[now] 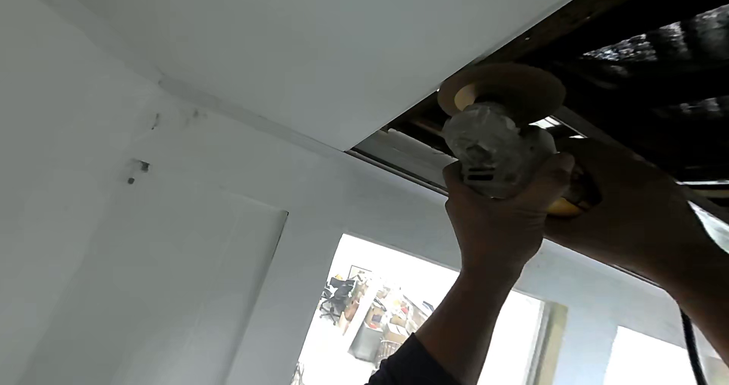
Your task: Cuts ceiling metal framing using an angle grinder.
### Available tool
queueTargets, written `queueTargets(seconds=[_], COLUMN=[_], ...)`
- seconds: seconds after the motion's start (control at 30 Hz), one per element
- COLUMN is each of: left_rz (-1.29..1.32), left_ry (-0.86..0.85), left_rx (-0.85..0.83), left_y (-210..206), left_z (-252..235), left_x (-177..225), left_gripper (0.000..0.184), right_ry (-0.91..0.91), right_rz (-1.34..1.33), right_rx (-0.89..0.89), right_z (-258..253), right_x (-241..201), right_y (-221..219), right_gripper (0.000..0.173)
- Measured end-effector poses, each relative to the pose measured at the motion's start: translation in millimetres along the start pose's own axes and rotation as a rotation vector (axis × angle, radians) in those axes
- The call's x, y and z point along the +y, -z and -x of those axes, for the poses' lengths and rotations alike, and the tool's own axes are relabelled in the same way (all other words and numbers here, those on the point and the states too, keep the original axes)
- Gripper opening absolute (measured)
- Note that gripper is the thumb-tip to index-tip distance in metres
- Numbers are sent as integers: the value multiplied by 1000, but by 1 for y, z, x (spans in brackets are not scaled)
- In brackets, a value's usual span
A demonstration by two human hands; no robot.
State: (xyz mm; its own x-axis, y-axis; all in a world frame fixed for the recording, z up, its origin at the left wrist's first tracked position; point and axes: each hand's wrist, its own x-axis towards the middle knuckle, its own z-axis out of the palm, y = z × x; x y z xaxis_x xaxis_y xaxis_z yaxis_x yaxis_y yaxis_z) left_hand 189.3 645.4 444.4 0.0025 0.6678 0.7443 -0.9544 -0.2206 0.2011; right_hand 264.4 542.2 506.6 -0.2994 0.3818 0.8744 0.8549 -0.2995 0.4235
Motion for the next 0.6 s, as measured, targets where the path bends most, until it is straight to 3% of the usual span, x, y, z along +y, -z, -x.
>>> queueTargets(seconds=[0.27, 0.33, 0.4, 0.47, 0.53, 0.6], left_rz=[21, 21, 58, 70, 43, 35], left_ry=[0, 7, -2, -6, 3, 9], left_rx=[-3, -9, -7, 2, -1, -6], left_y=[0, 1, 0, 0, 1, 1], left_z=[-1, 1, -1, -1, 3, 4], left_x=[1, 2, 1, 1, 2, 2], left_gripper=[62, 61, 62, 61, 59, 59], right_ry=[2, -62, -299, -52, 3, -5], right_rz=[0, 47, -18, 43, 1, -13], right_rx=[44, 1, -106, -14, 44, 32], right_z=[-1, -5, -13, -5, -2, 0], right_x=[2, -39, -96, -39, 1, 6], right_y=[-5, 7, 25, 8, -6, -7], right_gripper=[80, 67, 52, 68, 79, 80])
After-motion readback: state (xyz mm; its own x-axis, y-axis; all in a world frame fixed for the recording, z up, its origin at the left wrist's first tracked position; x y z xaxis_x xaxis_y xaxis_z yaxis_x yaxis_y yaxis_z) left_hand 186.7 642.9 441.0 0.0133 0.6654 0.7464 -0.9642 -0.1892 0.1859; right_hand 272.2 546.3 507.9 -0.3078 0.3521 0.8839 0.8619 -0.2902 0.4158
